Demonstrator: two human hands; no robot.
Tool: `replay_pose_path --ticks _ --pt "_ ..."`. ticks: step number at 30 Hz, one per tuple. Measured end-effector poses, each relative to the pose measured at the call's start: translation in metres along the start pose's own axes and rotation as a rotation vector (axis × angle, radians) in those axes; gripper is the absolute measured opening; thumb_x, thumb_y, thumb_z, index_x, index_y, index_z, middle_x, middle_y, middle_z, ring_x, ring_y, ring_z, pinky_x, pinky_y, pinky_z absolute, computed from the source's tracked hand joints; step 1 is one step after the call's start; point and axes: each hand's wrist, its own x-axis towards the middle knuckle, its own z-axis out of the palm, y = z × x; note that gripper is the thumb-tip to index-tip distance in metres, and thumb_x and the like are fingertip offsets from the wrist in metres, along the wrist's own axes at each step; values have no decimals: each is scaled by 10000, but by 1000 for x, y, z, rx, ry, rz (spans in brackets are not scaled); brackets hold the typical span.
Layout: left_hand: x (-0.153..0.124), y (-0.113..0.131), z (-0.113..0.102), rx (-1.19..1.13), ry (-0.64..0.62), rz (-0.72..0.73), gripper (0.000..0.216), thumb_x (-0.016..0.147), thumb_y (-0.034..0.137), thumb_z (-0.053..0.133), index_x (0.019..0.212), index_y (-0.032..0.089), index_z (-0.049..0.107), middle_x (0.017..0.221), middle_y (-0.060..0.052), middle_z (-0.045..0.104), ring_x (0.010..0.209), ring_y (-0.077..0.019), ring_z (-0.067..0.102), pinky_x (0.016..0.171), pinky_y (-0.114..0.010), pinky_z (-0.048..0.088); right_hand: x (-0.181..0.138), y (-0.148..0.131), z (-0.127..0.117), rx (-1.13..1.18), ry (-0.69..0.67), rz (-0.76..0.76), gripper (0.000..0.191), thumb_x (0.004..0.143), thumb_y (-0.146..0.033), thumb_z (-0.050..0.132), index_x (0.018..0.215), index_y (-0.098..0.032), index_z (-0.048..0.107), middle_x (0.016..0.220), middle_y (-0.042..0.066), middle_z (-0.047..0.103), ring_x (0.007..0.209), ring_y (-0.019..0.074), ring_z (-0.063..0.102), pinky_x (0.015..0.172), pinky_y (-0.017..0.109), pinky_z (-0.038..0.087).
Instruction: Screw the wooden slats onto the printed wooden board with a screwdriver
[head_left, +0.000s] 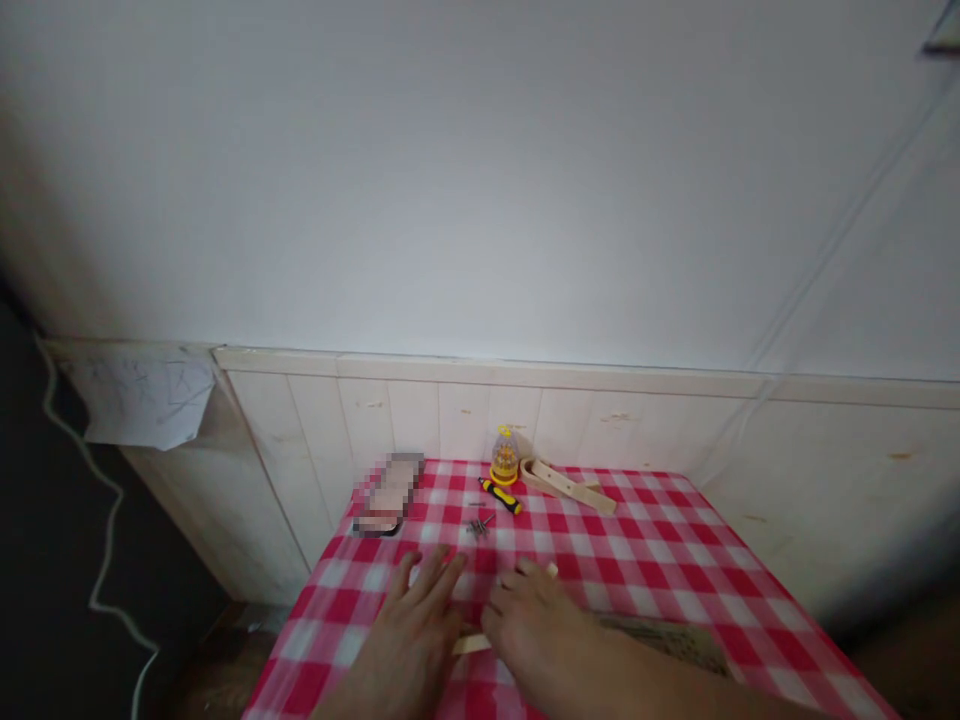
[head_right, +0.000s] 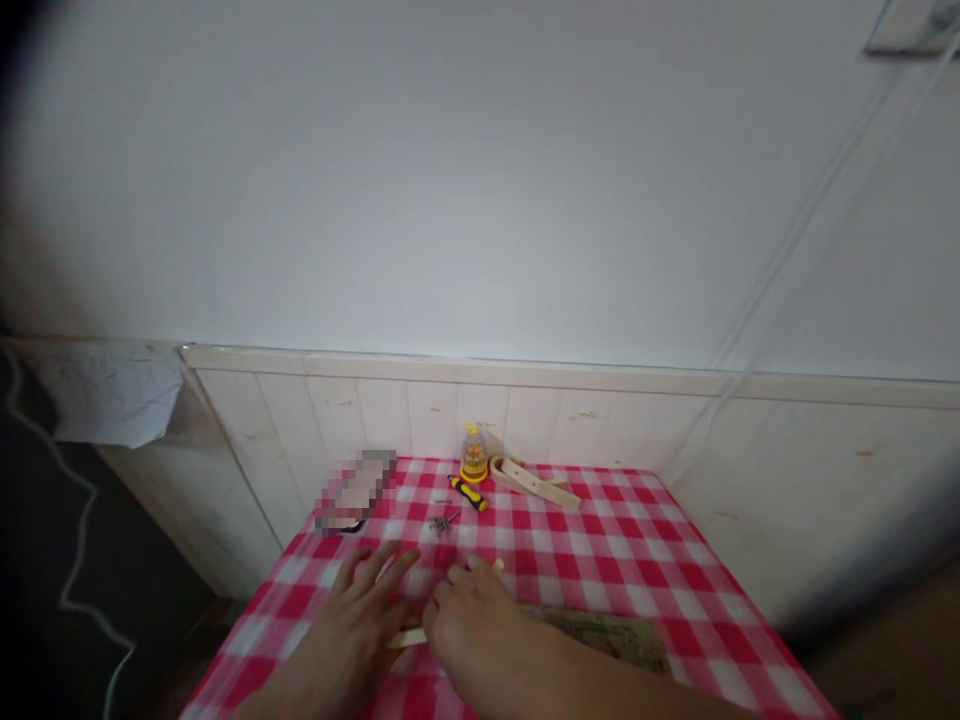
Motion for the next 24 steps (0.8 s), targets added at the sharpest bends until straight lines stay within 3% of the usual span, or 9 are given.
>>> replay_pose_path --ticks 3,5,8,12,17,21,24 --pt "-6 2 1 -2 -60 27 129 928 305 639 974 229 732 1409 -108 602 1335 -363 490 1085 -561 342 1 14 -18 295 -148 -25 273 855 -461 715 939 -202 737 871 51 746 795 225 683 746 321 509" --pt "-9 1 3 0 -50 61 166 959 328 604 974 229 737 1367 -117 623 1287 -343 528 1063 -527 366 16 31 -35 416 -129 41 279 892 -468 675 1017 -225 731 944 35 747 804 187 687 714 267 492" --pt "-12 1 8 -18 -2 125 216 959 397 609 901 234 738 1293 -112 654 1189 -311 577 1019 -483 399 50 53 -46 341 -26 246 270 940 -363 617 1131 -187 689 1098 93 725 972 221 683 795 290 491" --pt "-15 -2 14 -56 32 137 193 917 401 670 840 232 722 1231 -100 668 1142 -296 583 992 -458 414 86 58 -29 277 -42 319 324 889 -297 652 1136 -88 658 1158 201 680 1022 303 665 816 372 504" --pt "-14 -12 9 -129 -2 66 144 882 338 716 792 225 713 1159 -97 671 1099 -294 581 994 -480 407 98 48 -7 206 -59 319 294 906 -219 588 1129 -41 655 1163 267 656 1124 362 611 918 457 479" --pt "-14 -17 -5 -161 -71 -10 56 885 243 679 862 245 730 1231 -86 647 1195 -318 539 1029 -516 379 94 55 -2 204 -58 258 227 909 -138 530 1056 -62 684 1106 235 678 1079 324 624 924 427 467" --pt "-16 -23 -23 -204 -109 18 46 867 250 691 867 268 733 1188 -58 656 1173 -287 549 1020 -462 401 87 65 1 242 -53 169 211 879 -81 534 1013 -120 692 1074 144 698 1030 248 639 893 342 469"
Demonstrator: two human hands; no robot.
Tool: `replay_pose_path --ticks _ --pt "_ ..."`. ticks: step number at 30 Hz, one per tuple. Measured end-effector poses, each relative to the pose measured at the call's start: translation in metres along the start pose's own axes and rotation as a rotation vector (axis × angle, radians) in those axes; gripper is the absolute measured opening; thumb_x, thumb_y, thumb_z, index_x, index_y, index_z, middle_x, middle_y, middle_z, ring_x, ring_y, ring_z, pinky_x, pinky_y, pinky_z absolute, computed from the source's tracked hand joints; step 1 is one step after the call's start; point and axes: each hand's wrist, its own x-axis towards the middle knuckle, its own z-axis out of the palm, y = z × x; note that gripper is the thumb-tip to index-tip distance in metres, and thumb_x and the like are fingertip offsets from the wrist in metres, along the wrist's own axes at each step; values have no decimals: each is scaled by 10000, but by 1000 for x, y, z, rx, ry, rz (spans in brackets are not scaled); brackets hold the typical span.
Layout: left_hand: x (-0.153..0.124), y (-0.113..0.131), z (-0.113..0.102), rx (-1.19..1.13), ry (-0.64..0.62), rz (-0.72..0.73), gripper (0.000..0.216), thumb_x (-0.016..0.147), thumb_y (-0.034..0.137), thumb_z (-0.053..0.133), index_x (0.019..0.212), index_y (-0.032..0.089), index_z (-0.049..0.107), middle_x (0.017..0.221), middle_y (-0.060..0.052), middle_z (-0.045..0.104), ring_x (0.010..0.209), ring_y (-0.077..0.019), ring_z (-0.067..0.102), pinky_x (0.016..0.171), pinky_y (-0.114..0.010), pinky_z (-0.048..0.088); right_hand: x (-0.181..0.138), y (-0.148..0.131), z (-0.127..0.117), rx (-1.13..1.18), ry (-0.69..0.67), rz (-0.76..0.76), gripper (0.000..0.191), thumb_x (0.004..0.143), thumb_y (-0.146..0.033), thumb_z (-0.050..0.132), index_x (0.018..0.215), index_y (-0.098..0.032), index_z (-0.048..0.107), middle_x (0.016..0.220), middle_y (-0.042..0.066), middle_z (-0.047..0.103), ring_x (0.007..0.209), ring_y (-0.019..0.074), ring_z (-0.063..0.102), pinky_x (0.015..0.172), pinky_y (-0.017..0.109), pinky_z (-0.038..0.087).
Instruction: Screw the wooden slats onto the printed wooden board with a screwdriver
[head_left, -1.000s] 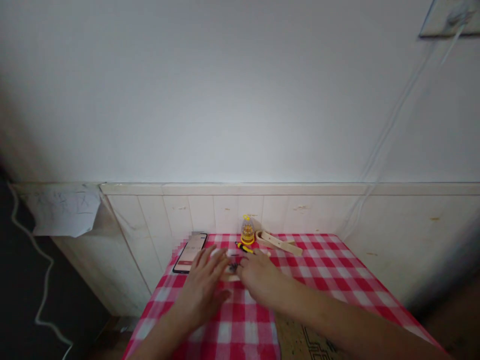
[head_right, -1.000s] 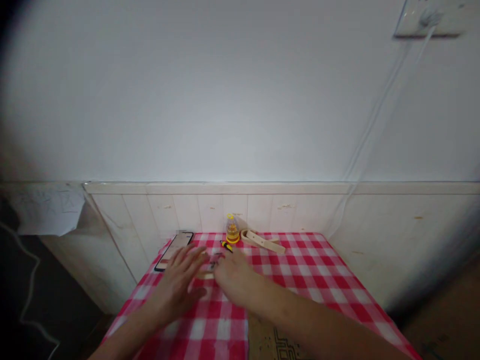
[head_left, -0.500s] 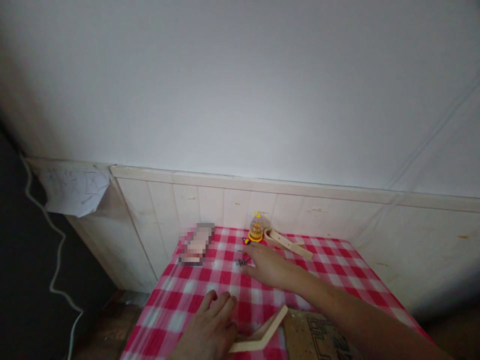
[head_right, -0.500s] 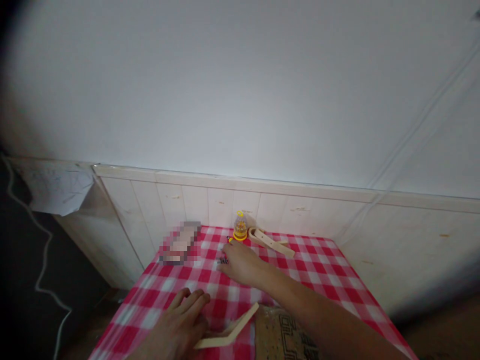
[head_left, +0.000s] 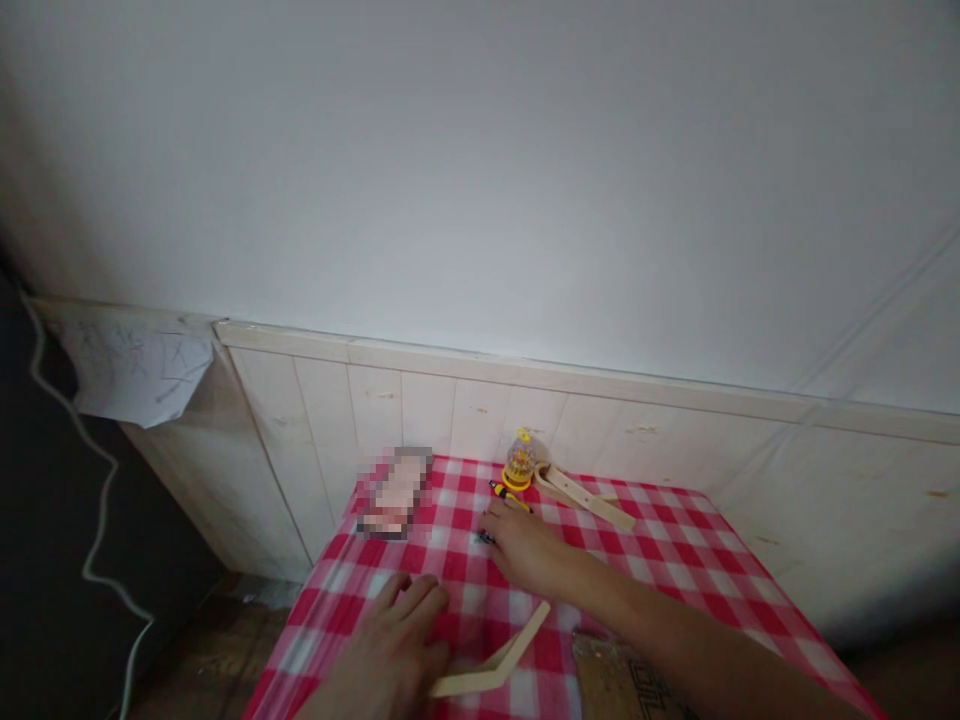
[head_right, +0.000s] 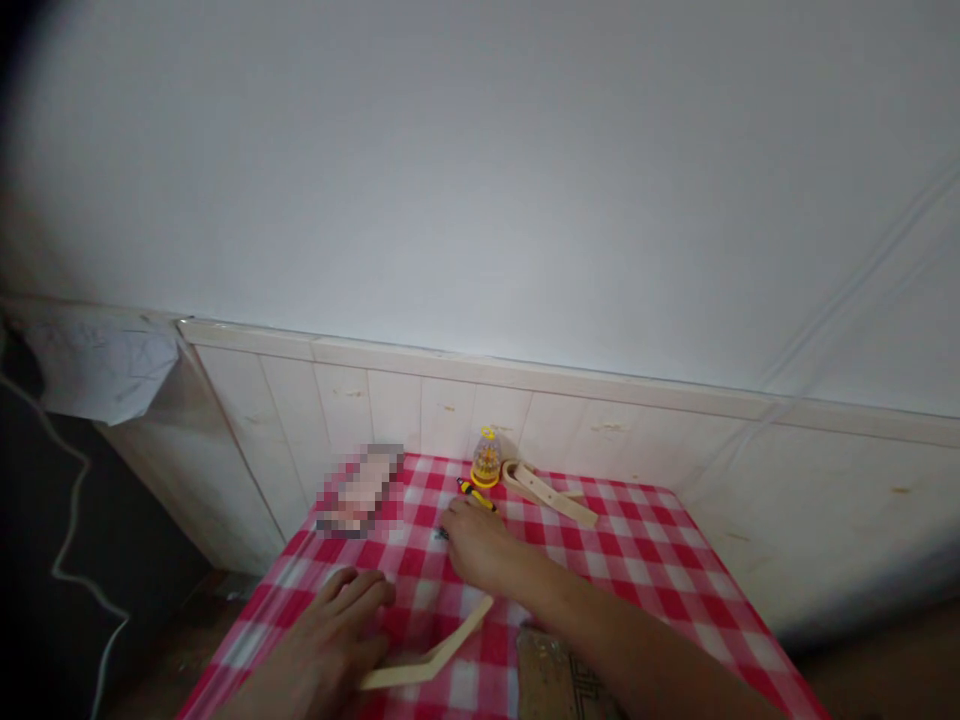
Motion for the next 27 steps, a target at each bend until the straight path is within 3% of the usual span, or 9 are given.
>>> replay_pose_path --ticks 4,8,11,13,15,17,20,27 --pt "-6 -3 -23 -53 60 4 58 863 229 681 815 258 697 1178 -41 659 1096 -258 575 920 -387 462 -14 7 2 43 -20 -91 172 833 -71 598 919 -168 712 946 61 716 938 202 652 824 280 464" --pt "-8 -7 -32 -101 127 -36 96 897 231 624 834 258 692 1117 -66 645 1032 -252 581 811 -346 491 -29 5 -3 80 23 -97 73 811 -164 698 864 -211 715 909 23 715 879 188 649 764 260 459" --pt "-7 -11 -30 -123 155 -52 130 916 218 579 840 243 681 1085 -84 624 1013 -253 575 801 -350 496 -24 11 -19 89 171 47 79 898 -243 636 938 -205 693 1016 50 702 959 195 647 829 277 466" --pt "-5 -14 -26 -134 157 -55 156 936 211 539 857 234 671 1093 -90 609 997 -246 574 794 -349 496 -10 21 -31 80 326 232 247 983 -287 509 1161 -154 618 1187 134 646 1091 237 620 921 341 456" --pt "-5 -16 -23 -137 167 -54 170 944 198 513 866 224 662 1115 -98 597 1008 -246 571 806 -354 498 8 34 -39 79 425 399 427 959 -333 546 1323 -116 492 1314 203 568 1172 280 596 925 378 465" --pt "-5 -17 -20 -135 191 -64 165 934 181 514 866 218 659 1133 -105 591 1035 -257 568 829 -367 500 24 45 -41 97 447 488 500 909 -378 625 1302 -105 482 1262 205 604 1123 282 633 872 357 485" --pt "-5 -17 -17 -127 241 -88 166 915 163 523 861 219 669 1126 -108 597 1037 -267 574 835 -376 508 37 54 -34 117 436 517 433 857 -366 679 1181 -119 533 1151 175 674 990 260 684 775 320 491" --pt "-4 -19 -14 -90 311 -96 160 942 229 531 906 235 687 1157 -113 611 1050 -273 592 859 -390 530 33 51 -40 118 438 536 335 846 -306 666 1101 -126 544 1017 150 722 856 237 692 652 285 431"
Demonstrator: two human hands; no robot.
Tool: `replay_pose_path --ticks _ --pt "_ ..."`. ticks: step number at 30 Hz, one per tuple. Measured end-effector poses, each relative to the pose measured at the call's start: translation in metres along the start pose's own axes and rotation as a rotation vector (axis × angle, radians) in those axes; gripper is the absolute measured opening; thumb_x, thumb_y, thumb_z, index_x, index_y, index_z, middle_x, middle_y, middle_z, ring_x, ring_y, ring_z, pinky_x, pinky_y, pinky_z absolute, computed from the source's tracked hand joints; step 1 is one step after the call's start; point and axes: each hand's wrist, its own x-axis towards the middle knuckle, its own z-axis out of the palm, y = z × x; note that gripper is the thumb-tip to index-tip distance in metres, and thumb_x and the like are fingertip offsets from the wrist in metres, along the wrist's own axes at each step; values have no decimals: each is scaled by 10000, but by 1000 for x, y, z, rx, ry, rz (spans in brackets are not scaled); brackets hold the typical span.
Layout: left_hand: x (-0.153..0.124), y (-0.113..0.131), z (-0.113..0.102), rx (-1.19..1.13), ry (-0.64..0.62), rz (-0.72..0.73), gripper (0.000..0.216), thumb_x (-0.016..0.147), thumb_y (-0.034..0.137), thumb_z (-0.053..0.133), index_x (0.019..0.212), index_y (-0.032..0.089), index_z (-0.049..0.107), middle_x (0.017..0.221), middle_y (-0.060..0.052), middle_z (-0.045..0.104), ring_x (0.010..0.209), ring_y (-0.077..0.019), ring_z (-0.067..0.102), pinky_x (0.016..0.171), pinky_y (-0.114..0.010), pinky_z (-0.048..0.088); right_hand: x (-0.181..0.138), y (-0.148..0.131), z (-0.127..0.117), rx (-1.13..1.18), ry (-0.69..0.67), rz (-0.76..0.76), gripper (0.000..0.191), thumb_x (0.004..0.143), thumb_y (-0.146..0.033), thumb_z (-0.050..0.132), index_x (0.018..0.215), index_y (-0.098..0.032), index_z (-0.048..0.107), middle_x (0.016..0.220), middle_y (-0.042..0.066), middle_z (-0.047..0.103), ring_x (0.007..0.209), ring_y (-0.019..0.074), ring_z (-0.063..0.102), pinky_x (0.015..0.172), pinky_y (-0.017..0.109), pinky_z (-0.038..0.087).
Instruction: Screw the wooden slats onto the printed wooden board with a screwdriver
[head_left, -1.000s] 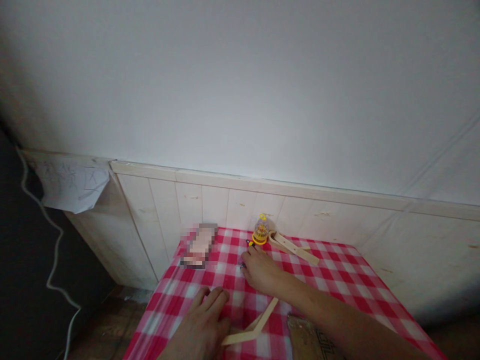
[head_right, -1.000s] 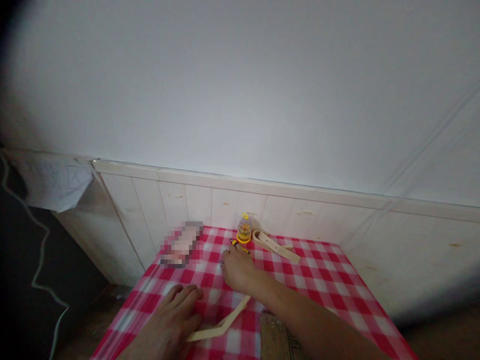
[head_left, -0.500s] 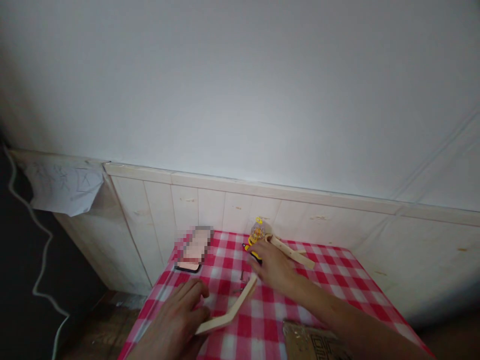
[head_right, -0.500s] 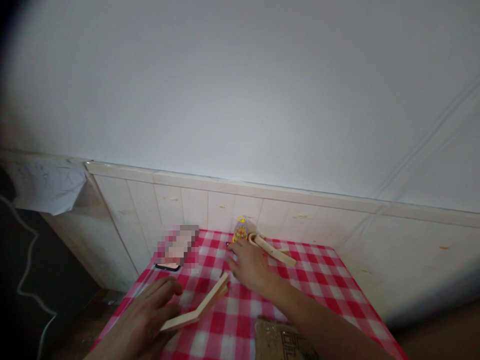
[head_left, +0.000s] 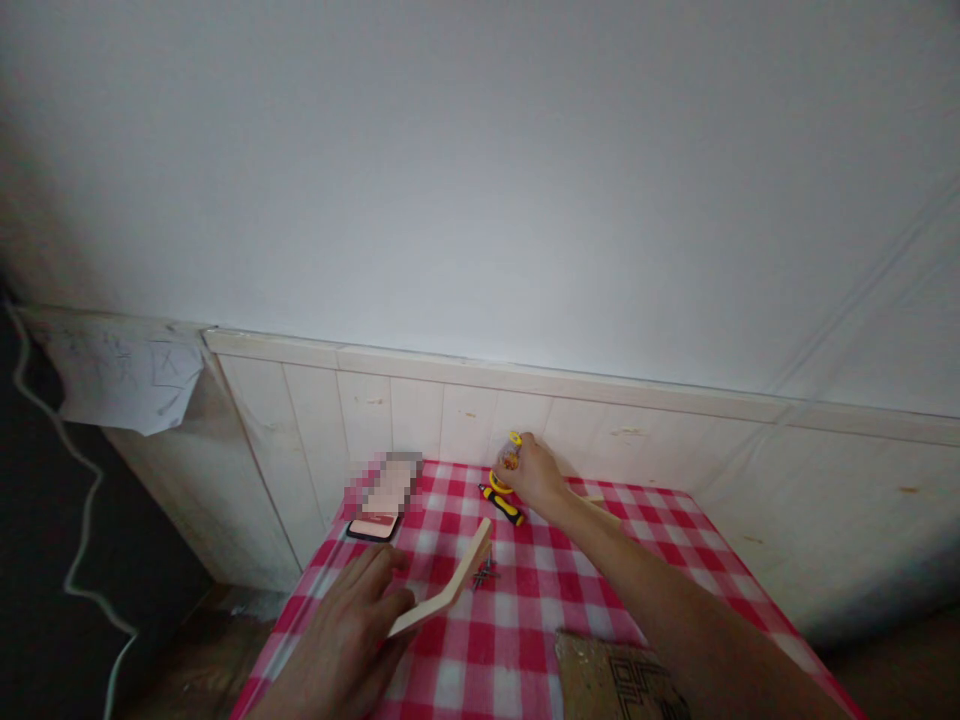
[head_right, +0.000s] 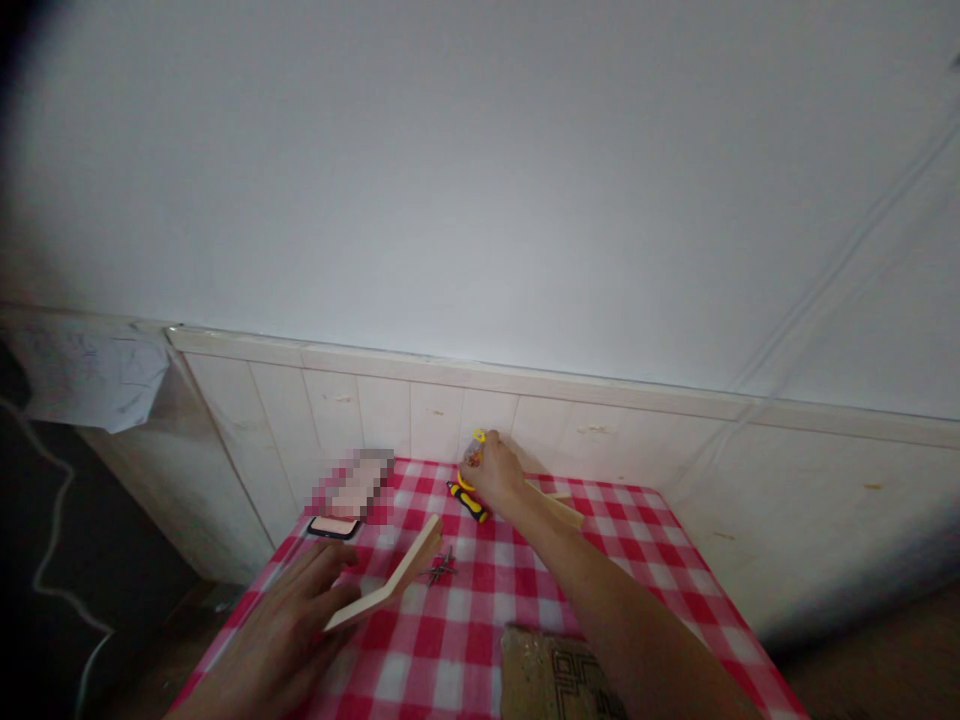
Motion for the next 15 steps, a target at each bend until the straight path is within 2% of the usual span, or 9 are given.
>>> replay_pose_path --ticks 4,8,12,15 --pt "0 -4 2 16 14 -22 144 931 229 550 937 247 693 1215 -109 603 1083 -276 585 884 -390 534 -26 10 -30 9 -1 1 380 846 -367 671 1116 -138 535 962 130 729 797 234 687 605 276 391" --pt "1 -6 8 48 3 -18 151 907 204 566 959 249 701 1217 -115 605 1079 -284 590 871 -400 539 -77 34 -55 28 -85 -47 319 805 -333 698 1065 -193 578 875 62 734 759 215 686 592 257 387" --pt "3 -5 13 84 0 -9 190 913 189 544 981 257 708 1218 -115 608 1098 -293 585 869 -410 532 -117 56 -60 22 -152 -80 293 770 -269 675 1043 -203 594 904 53 722 783 221 681 614 271 418" --pt "2 -2 15 111 -33 -11 215 899 163 549 998 269 708 1243 -108 604 1116 -295 583 891 -423 523 -126 63 -63 28 -153 -64 329 757 -268 685 1064 -190 597 992 79 716 834 236 684 670 296 462"
